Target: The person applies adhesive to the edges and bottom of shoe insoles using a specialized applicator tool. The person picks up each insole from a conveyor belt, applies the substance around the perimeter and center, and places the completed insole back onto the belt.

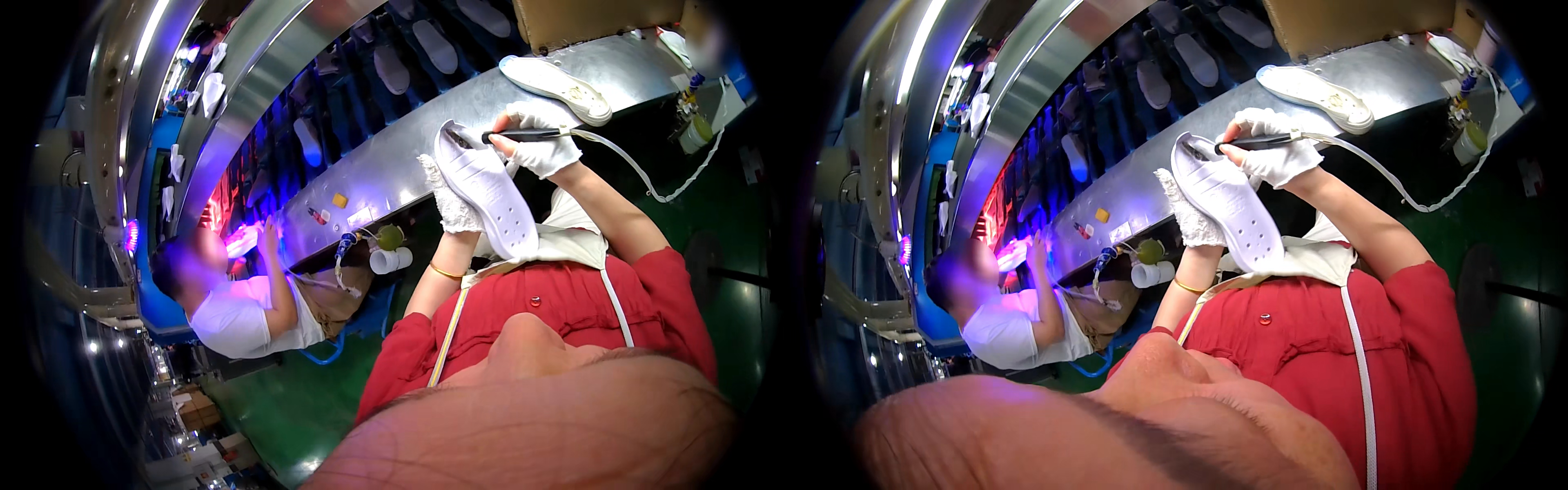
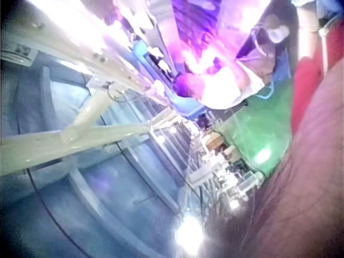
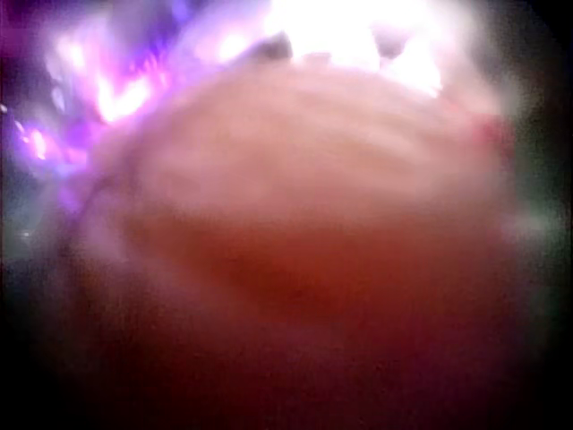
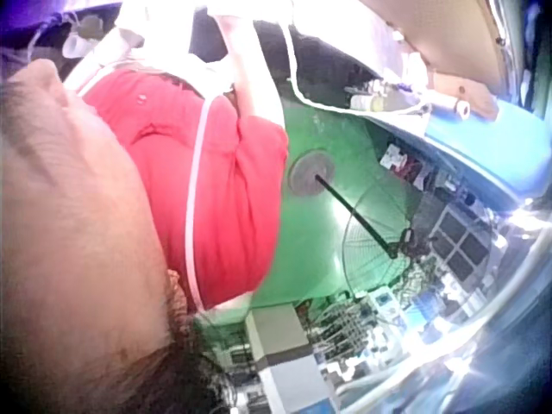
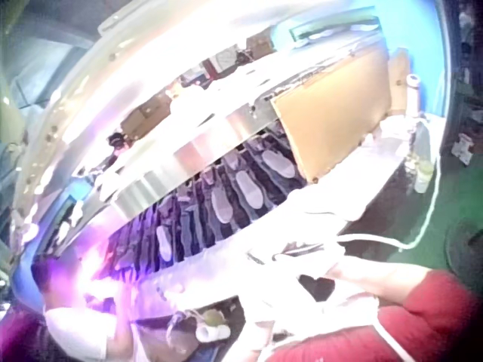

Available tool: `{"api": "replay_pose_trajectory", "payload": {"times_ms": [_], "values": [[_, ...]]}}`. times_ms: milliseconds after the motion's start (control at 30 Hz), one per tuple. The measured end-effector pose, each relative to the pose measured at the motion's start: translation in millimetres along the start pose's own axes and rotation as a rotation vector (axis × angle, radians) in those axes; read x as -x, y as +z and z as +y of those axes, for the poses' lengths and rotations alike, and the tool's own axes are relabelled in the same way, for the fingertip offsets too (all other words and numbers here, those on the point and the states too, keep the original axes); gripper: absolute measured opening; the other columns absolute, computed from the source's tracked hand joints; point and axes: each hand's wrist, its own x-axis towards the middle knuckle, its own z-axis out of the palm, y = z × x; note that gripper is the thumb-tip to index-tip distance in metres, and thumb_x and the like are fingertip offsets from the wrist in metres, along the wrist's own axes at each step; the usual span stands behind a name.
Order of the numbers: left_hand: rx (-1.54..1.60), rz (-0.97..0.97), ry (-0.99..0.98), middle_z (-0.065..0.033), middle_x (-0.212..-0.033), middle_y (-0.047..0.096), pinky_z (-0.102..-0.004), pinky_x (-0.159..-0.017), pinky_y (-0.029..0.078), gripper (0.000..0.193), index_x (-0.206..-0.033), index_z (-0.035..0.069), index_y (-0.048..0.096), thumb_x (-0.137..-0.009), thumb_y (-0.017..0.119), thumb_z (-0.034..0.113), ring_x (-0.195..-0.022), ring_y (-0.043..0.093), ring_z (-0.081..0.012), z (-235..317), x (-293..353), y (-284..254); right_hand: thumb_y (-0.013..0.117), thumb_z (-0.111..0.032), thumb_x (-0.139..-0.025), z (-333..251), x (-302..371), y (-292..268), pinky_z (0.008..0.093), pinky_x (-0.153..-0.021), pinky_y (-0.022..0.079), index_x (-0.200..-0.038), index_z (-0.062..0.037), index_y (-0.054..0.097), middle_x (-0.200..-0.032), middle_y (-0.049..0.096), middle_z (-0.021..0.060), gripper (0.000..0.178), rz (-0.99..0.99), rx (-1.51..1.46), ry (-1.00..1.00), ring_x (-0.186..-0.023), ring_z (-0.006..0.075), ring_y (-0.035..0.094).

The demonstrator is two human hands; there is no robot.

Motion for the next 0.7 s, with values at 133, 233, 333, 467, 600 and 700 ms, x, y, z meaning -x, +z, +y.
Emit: {"api": "replay_pose_trajectory", "payload": {"times_ms": [133, 233, 333, 467, 600, 700], "values": [[-1.212, -0.036, 0.511, -0.0033, -0.095, 0.049, -0.0227, -0.073, 0.044, 0.033, -0.113, 0.002, 0.042, -0.087, 0.056, 0.016, -0.083, 0.05, -0.0128, -17.2, -24.2, -12.6, 0.068, -0.005, -0.073, 4.5, 1.2, 5.3, 0.024, -0.06, 0.046, -0.083, -0.003, 0.059, -0.075, 0.06, 0.0059, 0.014, 0.098, 0.106, -0.146, -0.065, 0.0125, 0.058], [-0.212, 0.023, 0.129, -0.0086, -0.1, 0.05, -0.0276, -0.079, 0.046, 0.045, -0.111, 0.002, 0.041, -0.093, 0.036, 0.044, -0.089, 0.051, -0.0174, -23.1, -21.4, -19.0, 0.067, -0.004, -0.073, 9.7, 8.6, 16.3, 0.0251, -0.064, 0.047, -0.087, -0.0052, 0.059, -0.076, 0.061, 0.0073, 0.016, 0.094, 0.175, -0.267, -0.069, 0.0143, 0.059], [-0.197, -0.058, 0.018, -0.0116, -0.109, 0.049, -0.0321, -0.085, 0.046, 0.065, -0.119, 0.004, 0.041, -0.089, 0.027, 0.06, -0.097, 0.051, -0.0207, -11.5, -19.4, -28.1, 0.065, -0.006, -0.076, 10.1, 14.4, 12.6, 0.0245, -0.065, 0.047, -0.094, -0.0054, 0.056, -0.077, 0.061, 0.0058, 0.019, -0.046, -0.099, 0.004, -0.07, 0.0102, 0.056], [-0.203, -0.012, 0.069, -0.0135, -0.115, 0.048, -0.0372, -0.088, 0.044, 0.074, -0.125, 0.008, 0.039, -0.083, 0.031, 0.068, -0.1, 0.05, -0.024, -3.5, -21.5, -40.0, 0.065, -0.007, -0.076, 11.9, 19.3, 5.7, 0.025, -0.065, 0.047, -0.093, -0.0053, 0.058, -0.075, 0.06, 0.0072, 0.018, -0.015, -0.029, -0.126, -0.069, 0.0121, 0.057], [-0.223, 0.001, 0.013, -0.0121, -0.116, 0.05, -0.0396, -0.09, 0.044, 0.08, -0.125, 0.008, 0.041, -0.078, 0.036, 0.072, -0.101, 0.051, -0.026, 6.5, -24.4, -55.0, 0.064, -0.002, -0.074, 0.9, 31.4, 8.6, 0.0242, -0.064, 0.044, -0.088, -0.0023, 0.058, -0.079, 0.058, 0.0038, 0.016, -0.158, 0.132, -0.207, -0.069, 0.0104, 0.054], [-0.155, -0.023, -0.025, -0.0121, -0.113, 0.052, -0.0395, -0.088, 0.045, 0.08, -0.123, 0.006, 0.042, -0.078, 0.037, 0.072, -0.099, 0.052, -0.0259, 10.1, -21.4, -49.7, 0.066, -0.002, -0.072, -3.0, 37.4, 7.0, 0.0248, -0.063, 0.045, -0.088, -0.0024, 0.059, -0.078, 0.058, 0.0032, 0.017, -0.116, 0.021, 0.096, -0.068, 0.0104, 0.054]]}}
